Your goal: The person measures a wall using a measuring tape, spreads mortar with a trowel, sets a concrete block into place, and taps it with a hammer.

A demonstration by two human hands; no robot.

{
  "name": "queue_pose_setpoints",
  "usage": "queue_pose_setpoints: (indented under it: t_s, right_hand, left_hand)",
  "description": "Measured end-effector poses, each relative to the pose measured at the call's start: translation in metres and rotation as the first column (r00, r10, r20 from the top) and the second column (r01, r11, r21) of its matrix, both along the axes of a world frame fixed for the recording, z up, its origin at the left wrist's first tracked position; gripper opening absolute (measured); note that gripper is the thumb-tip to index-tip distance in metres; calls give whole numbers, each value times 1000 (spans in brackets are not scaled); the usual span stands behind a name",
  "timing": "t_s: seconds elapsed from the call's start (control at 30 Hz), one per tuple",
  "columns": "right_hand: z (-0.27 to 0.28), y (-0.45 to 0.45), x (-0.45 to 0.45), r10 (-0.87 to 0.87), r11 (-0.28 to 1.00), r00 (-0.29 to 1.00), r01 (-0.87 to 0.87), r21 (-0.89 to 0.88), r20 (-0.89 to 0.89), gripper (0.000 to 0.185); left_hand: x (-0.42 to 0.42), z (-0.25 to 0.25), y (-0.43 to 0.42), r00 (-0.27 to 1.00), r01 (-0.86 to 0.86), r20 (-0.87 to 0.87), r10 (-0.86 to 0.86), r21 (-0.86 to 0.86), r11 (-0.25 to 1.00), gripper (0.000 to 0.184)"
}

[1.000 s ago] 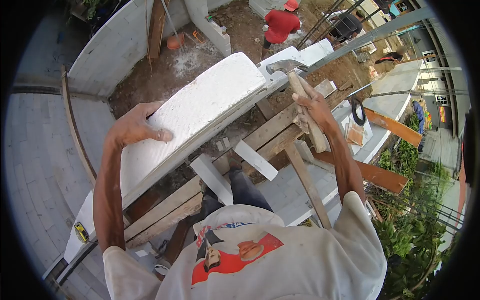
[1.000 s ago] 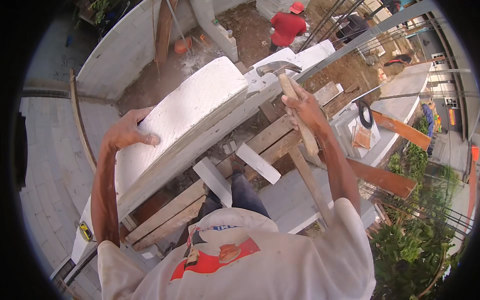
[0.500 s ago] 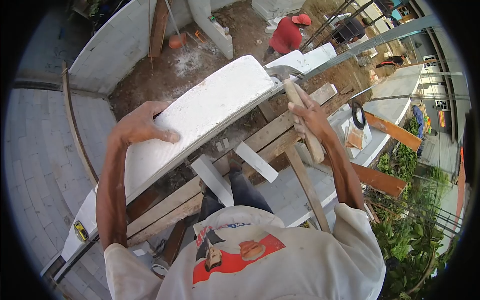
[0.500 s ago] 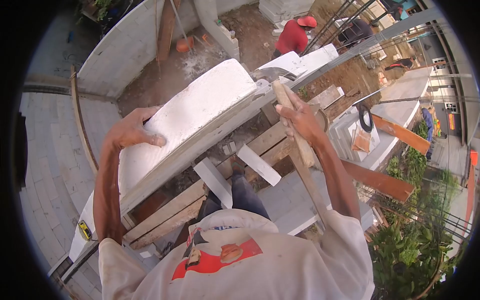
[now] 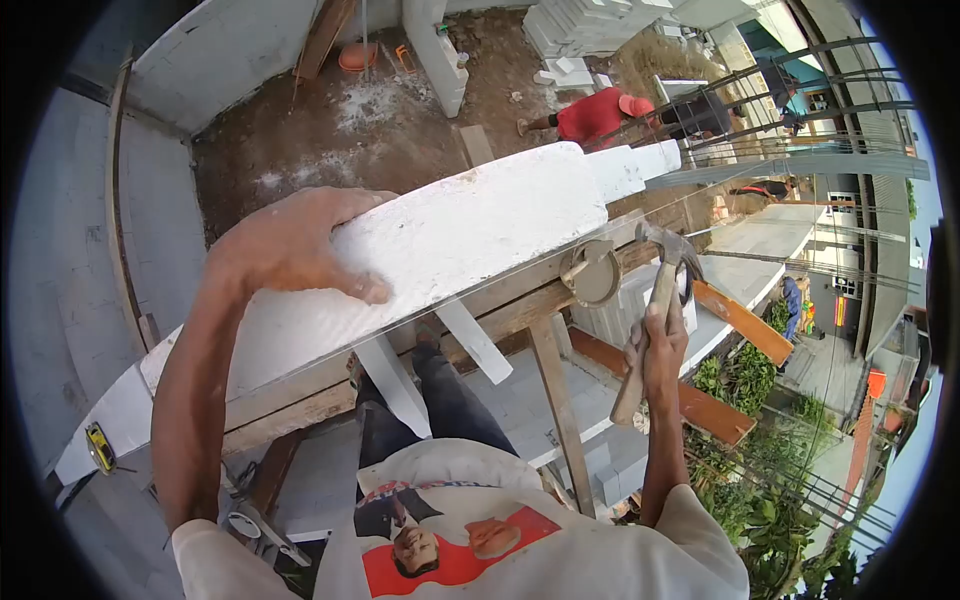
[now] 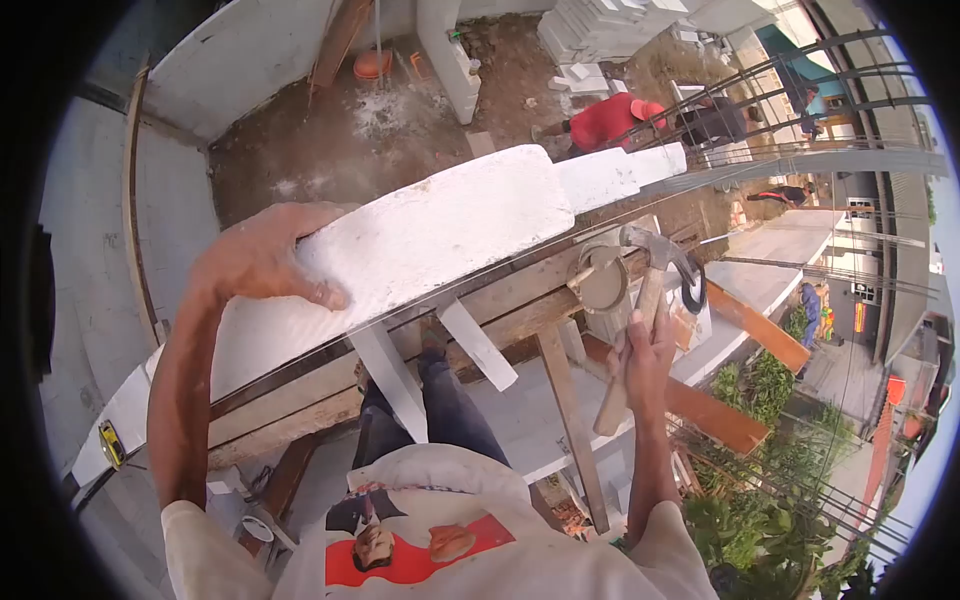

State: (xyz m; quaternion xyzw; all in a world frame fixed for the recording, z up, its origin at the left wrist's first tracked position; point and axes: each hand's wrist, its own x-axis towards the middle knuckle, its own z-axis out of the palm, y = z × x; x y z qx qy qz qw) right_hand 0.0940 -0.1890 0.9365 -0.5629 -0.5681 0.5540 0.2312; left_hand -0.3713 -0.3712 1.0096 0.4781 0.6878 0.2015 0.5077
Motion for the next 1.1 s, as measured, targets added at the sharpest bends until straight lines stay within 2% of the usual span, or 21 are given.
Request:
queue_pose_setpoints:
  t_s: [0.03, 0.1, 0.13, 0.2, 0.27, 0.37, 0.4, 0.47, 0.5, 0.57, 0.63, 0.7, 0.77, 0.83, 0.87, 0.9, 0.97, 1.0, 1.03, 1.07, 1.1]
  right_hand:
    - [5, -12, 0, 14, 1000, 1000, -14, -1, 16, 61]
    - [23, -34, -9, 21, 970, 996, -42, 240, 90, 68]
    - [42, -36, -22, 95, 921, 988, -133, 366, 119, 73]
    - [73, -26, -34, 232, 826, 961, -276, 491, 150, 76]
    - [105, -20, -56, 358, 717, 930, -329, 615, 79, 77]
    - [134, -23, -84, 376, 698, 926, -313, 644, 41, 85]
    - [130, -16, -82, 445, 638, 867, -482, 600, 224, 82]
    - [124, -3, -79, 553, 440, 633, -774, 455, 541, 78]
    - [124, 1, -83, 628, 363, 428, -900, 242, 650, 75]
    - [137, 4, -79, 627, 346, 440, -897, 276, 642, 73]
    - [145, 4, -84, 639, 313, 440, -898, 309, 631, 72]
    - [144, -5, -94, 548, 346, 704, -682, 644, 452, 71]
    - [135, -1, -86, 499, 488, 725, -688, 538, 474, 71]
    - [123, 11, -90, 643, 279, 457, -887, 369, 614, 71]
    - [114, 15, -89, 642, 202, 500, -842, 501, 581, 73]
    - [116, 16, -94, 643, 187, 504, -834, 520, 577, 73]
    - [124, 9, -100, 606, 84, 449, -857, 508, 656, 79]
    - [122, 5, -108, 607, 39, 461, -831, 555, 648, 84]
    - [121, 1, -118, 604, 40, 469, -825, 564, 644, 84]
    - [122, -2, -130, 578, -24, 419, -849, 528, 700, 85]
    - [123, -7, -142, 541, -80, 373, -869, 488, 753, 85]
  left_hand:
    - [0, -2, -2, 1000, -6, 9, 5, 29, 1000, 99]
    - [0, -5, -5, 1000, -21, 20, 20, 24, 999, 98]
    - [0, -5, -5, 1000, -20, 16, 19, 22, 1000, 97]
    - [0, -6, -5, 1000, -13, 18, 13, 23, 1000, 96]
    - [2, -4, -4, 1000, -2, 19, 2, 28, 1000, 95]
    - [2, 1, -4, 1000, -1, 8, 1, -18, 1000, 94]
    - [2, -1, -4, 1000, 15, -15, -15, -8, 1000, 93]
    - [1, -3, -5, 999, 35, -41, -35, 11, 999, 93]
    - [0, -4, -6, 997, 46, -65, -44, 16, 999, 92]
    - [0, -4, -6, 995, 52, -91, -50, 25, 998, 90]
    - [1, -4, -7, 998, 39, -42, -36, 70, 997, 89]
    - [2, -3, -6, 999, 34, -43, -32, 43, 998, 89]
    - [2, 0, -6, 998, 28, -55, -27, 16, 999, 89]
    - [2, 2, -5, 996, 65, -60, -66, -23, 998, 93]
    - [1, -2, -6, 995, 56, -78, -58, -20, 998, 93]
    - [0, -10, -6, 995, 58, -81, -58, -5, 998, 94]
    - [0, -4, -11, 995, 44, -87, -43, 7, 999, 96]
    - [1, -1, -11, 996, 57, -65, -58, -22, 998, 93]
    - [2, 4, -12, 996, 76, -45, -79, -49, 996, 91]
    - [1, 2, -19, 994, 85, -57, -88, -46, 995, 91]
    - [-4, -5, -32, 975, 49, -220, -31, 79, 996, 82]
